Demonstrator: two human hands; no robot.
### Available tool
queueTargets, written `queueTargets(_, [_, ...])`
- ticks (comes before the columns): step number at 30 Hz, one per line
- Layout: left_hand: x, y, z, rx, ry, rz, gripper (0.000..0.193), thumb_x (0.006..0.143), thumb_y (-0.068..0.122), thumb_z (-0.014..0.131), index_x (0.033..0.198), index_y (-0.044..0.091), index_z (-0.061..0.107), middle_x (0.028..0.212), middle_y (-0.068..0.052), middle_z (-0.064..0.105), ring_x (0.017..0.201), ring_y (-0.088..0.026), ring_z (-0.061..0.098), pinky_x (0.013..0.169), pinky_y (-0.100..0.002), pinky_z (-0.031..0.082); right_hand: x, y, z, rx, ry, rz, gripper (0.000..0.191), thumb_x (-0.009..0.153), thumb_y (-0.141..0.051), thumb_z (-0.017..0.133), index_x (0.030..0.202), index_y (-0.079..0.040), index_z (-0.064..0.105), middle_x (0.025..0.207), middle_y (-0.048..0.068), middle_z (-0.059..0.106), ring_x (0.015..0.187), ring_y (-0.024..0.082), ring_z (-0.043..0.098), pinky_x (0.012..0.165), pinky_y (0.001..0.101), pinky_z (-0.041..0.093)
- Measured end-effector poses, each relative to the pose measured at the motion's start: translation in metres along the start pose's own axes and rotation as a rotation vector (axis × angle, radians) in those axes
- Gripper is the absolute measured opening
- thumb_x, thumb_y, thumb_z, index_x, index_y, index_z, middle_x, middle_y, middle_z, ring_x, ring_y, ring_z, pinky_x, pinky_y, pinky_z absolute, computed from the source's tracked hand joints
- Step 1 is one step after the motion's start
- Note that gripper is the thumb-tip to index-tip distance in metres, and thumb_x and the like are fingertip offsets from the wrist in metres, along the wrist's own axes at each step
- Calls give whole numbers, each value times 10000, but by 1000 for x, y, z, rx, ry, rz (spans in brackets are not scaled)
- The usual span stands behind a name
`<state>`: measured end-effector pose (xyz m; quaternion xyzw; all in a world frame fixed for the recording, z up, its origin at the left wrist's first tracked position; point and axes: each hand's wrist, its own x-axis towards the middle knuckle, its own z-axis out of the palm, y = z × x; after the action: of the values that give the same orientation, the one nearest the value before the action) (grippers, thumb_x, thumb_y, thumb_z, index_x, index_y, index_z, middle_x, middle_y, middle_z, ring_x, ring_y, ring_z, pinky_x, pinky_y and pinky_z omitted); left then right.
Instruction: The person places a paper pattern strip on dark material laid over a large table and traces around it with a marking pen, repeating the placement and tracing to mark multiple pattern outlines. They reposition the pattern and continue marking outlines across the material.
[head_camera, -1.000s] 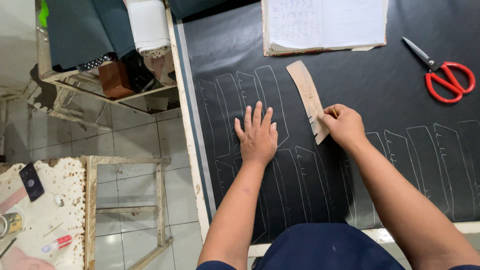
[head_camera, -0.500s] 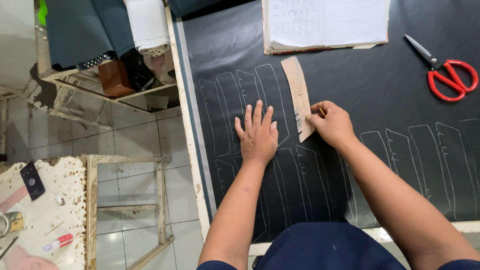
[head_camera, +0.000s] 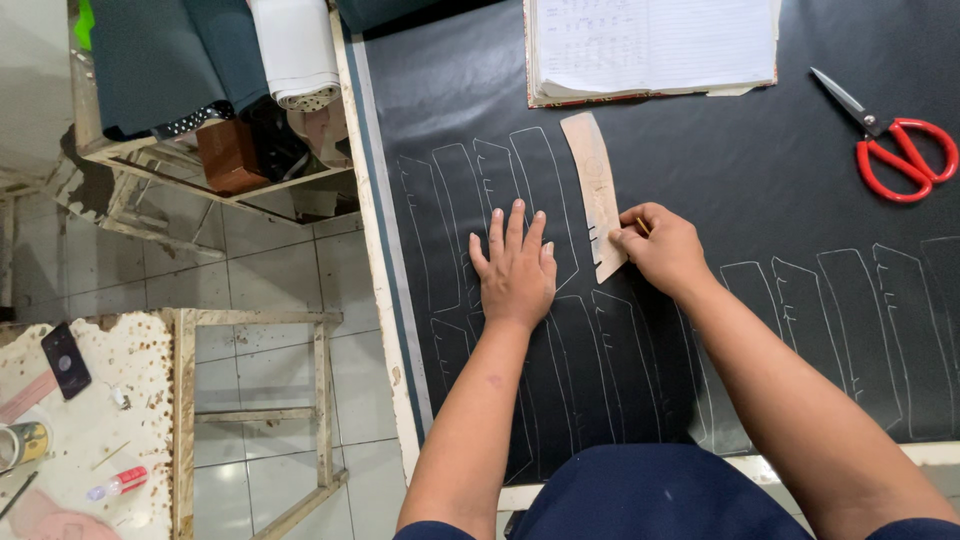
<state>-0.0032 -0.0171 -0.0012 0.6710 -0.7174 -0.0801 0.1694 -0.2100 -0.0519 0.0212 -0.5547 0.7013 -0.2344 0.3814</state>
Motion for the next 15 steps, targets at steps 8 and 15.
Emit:
queueTargets(8, [0, 0, 1, 0, 12, 0, 488, 998, 336, 517, 1467, 199, 535, 1630, -61, 365, 1528, -318, 267, 1217, -624, 122, 2, 0, 0, 23, -20, -3, 315, 908, -224, 748, 1151, -28, 705, 955, 80, 756, 819, 157, 711, 755, 305, 557])
queueTargets(15, [0, 2, 0, -1, 9, -4, 494, 995, 337, 521, 1469, 203, 535, 1628, -60, 366, 1523, -317, 277, 1214, -628, 128, 10, -13, -14, 307, -127, 107, 292, 885, -117, 710, 1152, 1, 713, 946, 81, 746, 787, 135, 679, 712, 282, 547])
